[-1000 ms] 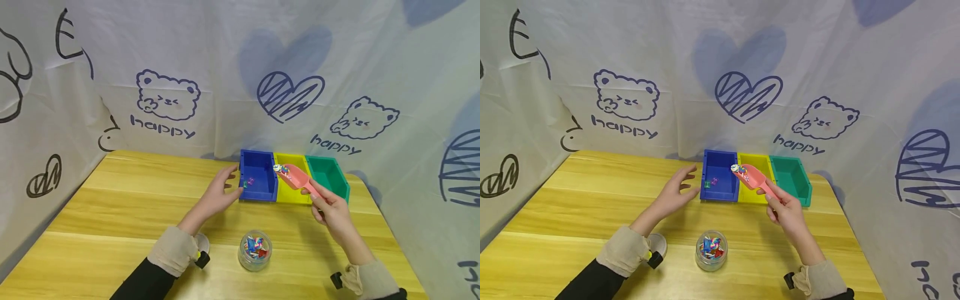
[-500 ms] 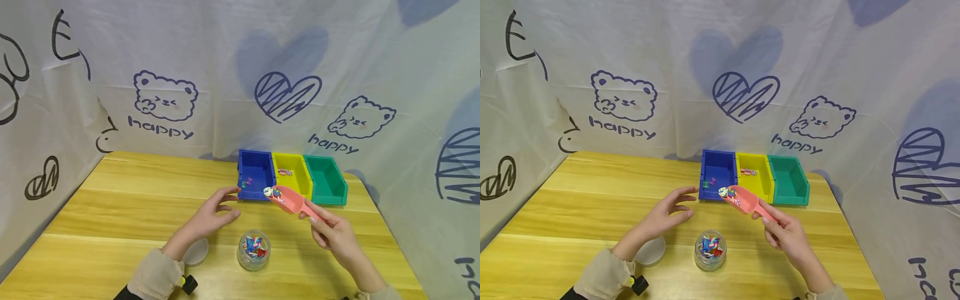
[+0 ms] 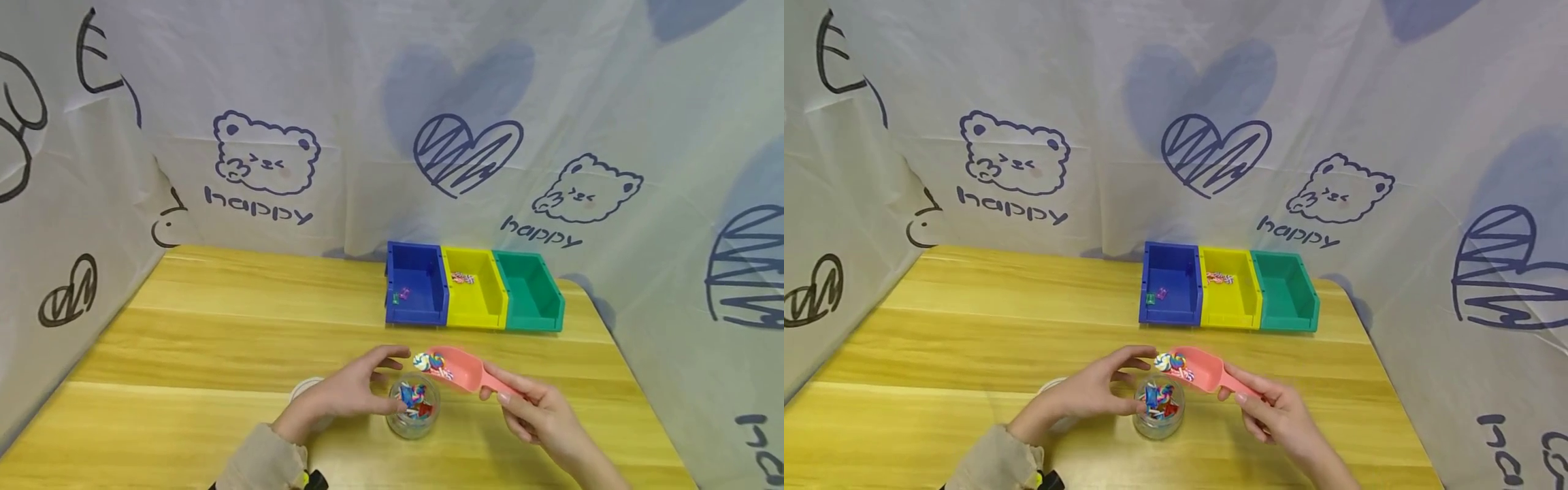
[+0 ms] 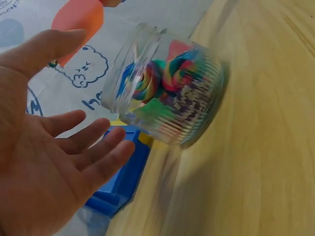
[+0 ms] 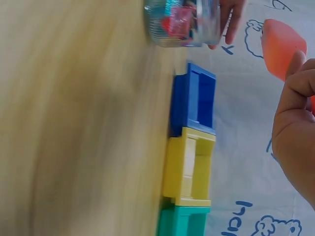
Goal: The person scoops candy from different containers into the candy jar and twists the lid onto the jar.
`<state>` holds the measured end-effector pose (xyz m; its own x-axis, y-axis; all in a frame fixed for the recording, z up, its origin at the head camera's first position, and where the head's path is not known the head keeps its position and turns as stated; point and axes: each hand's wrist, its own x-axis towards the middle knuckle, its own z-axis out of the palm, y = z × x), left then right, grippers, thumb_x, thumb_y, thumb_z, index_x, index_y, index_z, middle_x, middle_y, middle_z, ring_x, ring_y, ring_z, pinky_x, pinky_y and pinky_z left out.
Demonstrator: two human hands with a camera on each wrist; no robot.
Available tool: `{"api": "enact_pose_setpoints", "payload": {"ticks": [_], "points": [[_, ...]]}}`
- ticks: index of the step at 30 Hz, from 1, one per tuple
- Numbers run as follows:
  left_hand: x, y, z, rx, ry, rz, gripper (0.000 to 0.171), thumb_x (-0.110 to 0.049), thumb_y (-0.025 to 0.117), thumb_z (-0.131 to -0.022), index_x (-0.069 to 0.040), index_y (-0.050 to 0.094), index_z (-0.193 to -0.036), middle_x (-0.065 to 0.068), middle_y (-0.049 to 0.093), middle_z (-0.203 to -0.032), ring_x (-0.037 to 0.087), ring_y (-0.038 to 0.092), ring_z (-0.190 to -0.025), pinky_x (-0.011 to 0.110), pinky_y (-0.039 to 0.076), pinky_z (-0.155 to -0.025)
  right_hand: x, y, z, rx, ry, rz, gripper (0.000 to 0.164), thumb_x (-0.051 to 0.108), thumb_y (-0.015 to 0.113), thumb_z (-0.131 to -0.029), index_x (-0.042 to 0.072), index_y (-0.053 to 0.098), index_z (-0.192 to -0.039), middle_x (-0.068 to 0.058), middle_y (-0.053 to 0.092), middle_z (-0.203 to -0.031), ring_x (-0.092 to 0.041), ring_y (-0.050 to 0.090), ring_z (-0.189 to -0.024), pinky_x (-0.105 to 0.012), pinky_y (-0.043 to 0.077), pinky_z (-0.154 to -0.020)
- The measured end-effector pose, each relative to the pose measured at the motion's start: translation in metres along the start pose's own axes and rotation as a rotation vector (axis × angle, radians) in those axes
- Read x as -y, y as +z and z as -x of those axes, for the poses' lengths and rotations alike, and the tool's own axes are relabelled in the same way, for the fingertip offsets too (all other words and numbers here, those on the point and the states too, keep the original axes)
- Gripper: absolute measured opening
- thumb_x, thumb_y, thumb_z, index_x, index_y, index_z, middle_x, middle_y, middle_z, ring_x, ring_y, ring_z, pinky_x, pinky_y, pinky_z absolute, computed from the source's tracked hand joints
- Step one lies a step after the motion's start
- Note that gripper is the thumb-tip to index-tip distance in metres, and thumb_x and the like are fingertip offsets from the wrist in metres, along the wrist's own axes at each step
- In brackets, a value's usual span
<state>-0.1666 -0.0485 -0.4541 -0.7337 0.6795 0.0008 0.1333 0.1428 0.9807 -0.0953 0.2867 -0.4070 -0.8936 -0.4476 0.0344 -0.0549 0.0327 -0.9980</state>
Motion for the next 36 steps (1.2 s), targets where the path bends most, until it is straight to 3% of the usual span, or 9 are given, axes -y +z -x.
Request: {"api": "enact_pose_setpoints", "payload": {"ticks": [2, 7, 13, 17, 24, 30, 36], "points": [[0.0, 0.003, 0.0, 0.014, -0.027, 0.001, 0.083, -0.014, 0.083, -0.087, -0.008, 0.039, -0.158, 0.013, 0.04, -0.161, 0.031, 0.047, -0.139, 0.05, 0.041, -0.114, -0.003, 0.0, 0.002, 0.018, 0.016, 0.006, 0.043, 0.004, 0.046, -0.11, 0.002, 0.049, -0.153, 0.003, 0.075, -0.106, -0.032, 0.025, -0.05, -0.042, 0.015, -0.038], [0.003, 0.009, -0.001, 0.047, -0.005, -0.021, 0.085, -0.005, 0.084, -0.084, 0.001, 0.038, -0.155, 0.018, 0.045, -0.154, 0.032, 0.053, -0.133, 0.042, 0.046, -0.112, -0.004, 0.001, 0.004, 0.024, 0.141, 0.053, 0.046, 0.011, 0.053, -0.109, -0.004, 0.047, -0.152, 0.001, 0.075, -0.107, -0.022, 0.031, -0.049, -0.038, 0.018, -0.039], [0.007, 0.01, -0.001, 0.049, -0.006, -0.091, 0.082, -0.005, 0.085, -0.084, 0.001, 0.042, -0.153, 0.016, 0.049, -0.152, 0.033, 0.055, -0.132, 0.038, 0.049, -0.109, 0.001, 0.004, 0.0, 0.039, 0.259, 0.205, 0.051, 0.016, 0.061, -0.105, -0.002, 0.049, -0.152, 0.0, 0.071, -0.089, -0.008, 0.039, -0.05, -0.025, 0.028, -0.041], [0.007, 0.01, -0.001, 0.045, -0.025, -0.135, 0.078, -0.009, 0.086, -0.085, -0.003, 0.045, -0.151, 0.014, 0.051, -0.15, 0.033, 0.059, -0.129, 0.036, 0.05, -0.107, 0.009, 0.005, -0.007, 0.107, 0.25, 0.296, 0.049, 0.016, 0.058, -0.107, -0.001, 0.051, -0.152, 0.002, 0.062, -0.073, -0.007, 0.038, -0.049, -0.023, 0.031, -0.042], [0.007, 0.009, -0.002, 0.042, -0.007, -0.157, 0.076, -0.01, 0.087, -0.084, -0.002, 0.048, -0.149, 0.015, 0.054, -0.147, 0.033, 0.059, -0.127, 0.039, 0.051, -0.107, 0.04, 0.009, -0.03, 0.235, 0.188, 0.558, 0.039, 0.016, 0.058, -0.107, 0.001, 0.059, -0.142, -0.002, 0.071, -0.092, -0.004, 0.04, -0.054, -0.021, 0.034, -0.048], [0.004, 0.007, -0.003, 0.049, -0.028, -0.149, 0.076, -0.011, 0.086, -0.085, -0.004, 0.048, -0.15, 0.012, 0.054, -0.147, 0.03, 0.061, -0.126, 0.034, 0.051, -0.106, 0.069, 0.018, -0.052, 0.31, 0.101, 0.797, 0.024, 0.019, 0.063, -0.105, 0.008, 0.072, -0.124, 0.009, 0.063, -0.077, -0.004, 0.049, -0.061, -0.024, 0.045, -0.057], [0.002, 0.008, -0.002, 0.05, -0.025, -0.158, 0.076, -0.01, 0.087, -0.085, -0.003, 0.048, -0.149, 0.012, 0.054, -0.146, 0.029, 0.06, -0.126, 0.033, 0.051, -0.105, 0.087, 0.028, -0.063, 0.359, 0.079, 0.937, 0.022, 0.02, 0.066, -0.103, 0.01, 0.077, -0.12, 0.014, 0.059, -0.074, -0.002, 0.048, -0.059, -0.023, 0.044, -0.056]]}}
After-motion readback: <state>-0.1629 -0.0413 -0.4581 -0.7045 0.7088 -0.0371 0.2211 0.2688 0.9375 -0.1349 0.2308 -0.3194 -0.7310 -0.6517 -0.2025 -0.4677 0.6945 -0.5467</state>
